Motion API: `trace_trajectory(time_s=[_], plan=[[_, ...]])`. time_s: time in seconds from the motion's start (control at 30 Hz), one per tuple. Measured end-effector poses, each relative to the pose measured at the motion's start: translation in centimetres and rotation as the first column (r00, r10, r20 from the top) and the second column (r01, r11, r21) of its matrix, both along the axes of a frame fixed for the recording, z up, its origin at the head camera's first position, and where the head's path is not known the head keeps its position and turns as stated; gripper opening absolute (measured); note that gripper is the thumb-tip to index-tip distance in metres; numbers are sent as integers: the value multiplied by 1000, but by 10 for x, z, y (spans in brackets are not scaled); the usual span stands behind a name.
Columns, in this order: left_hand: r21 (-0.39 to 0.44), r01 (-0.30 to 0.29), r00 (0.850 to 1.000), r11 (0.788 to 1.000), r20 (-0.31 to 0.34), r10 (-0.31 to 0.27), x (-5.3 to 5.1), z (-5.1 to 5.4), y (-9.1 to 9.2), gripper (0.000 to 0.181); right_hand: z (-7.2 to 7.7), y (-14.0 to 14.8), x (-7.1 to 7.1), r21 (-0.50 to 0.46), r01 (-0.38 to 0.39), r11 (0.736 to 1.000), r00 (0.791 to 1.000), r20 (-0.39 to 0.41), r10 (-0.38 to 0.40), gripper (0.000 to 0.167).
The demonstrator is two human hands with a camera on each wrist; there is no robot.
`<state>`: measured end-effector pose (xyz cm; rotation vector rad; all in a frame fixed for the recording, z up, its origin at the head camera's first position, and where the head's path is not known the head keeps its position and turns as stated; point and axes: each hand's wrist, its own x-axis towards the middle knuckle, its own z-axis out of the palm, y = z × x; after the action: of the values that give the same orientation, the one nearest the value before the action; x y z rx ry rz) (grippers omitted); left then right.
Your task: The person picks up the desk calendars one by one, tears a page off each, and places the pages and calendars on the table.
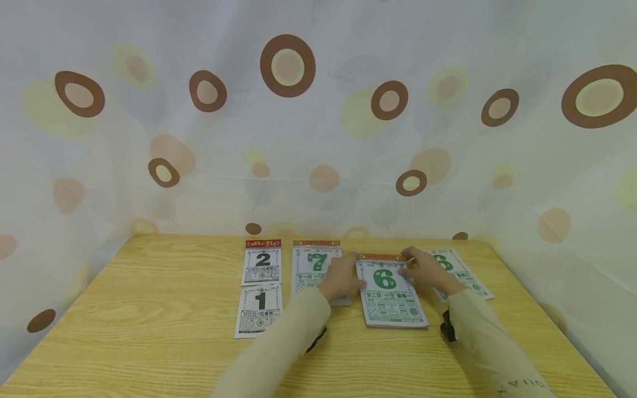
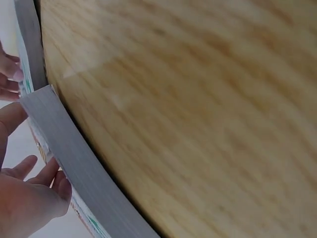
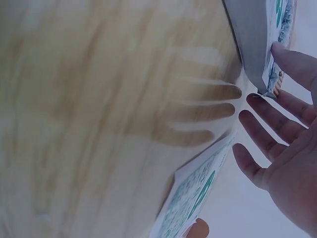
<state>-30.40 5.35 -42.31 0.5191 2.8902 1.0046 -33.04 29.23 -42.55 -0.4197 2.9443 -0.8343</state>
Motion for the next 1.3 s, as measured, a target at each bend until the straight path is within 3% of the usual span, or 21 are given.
trace_trajectory(time_s=[0.13,0.3,0.5,0.73,0.9,1.13,1.3], plan=[[-45,0,1000,999,17,1,1,-2,1,72,-1,-2,-1,4,-13,1000,1000,2,13,49],[-34,-6,1000,999,27,7,1,-4,1,70,-1,-5,-2,13,-5,1000,1000,6,5,49],[28,7,998,1000,56,-9,2,-1,-1,71,2,-8,1,-22,15,1000,1000,11,-15,48],[115,76,995,990,53,-83,0,0,-3,77,3,-7,4,-109,64,992,998,-19,-66,43],[273,94,990,957,77,-119,-1,-1,-5,77,4,-6,6,-141,86,986,991,-86,-99,35],[455,56,981,889,141,-134,-1,1,-7,78,10,-3,11,-177,88,980,987,-115,-110,34],[507,46,982,861,137,-134,-1,6,-8,76,17,-1,16,-205,69,976,983,-152,-102,34]])
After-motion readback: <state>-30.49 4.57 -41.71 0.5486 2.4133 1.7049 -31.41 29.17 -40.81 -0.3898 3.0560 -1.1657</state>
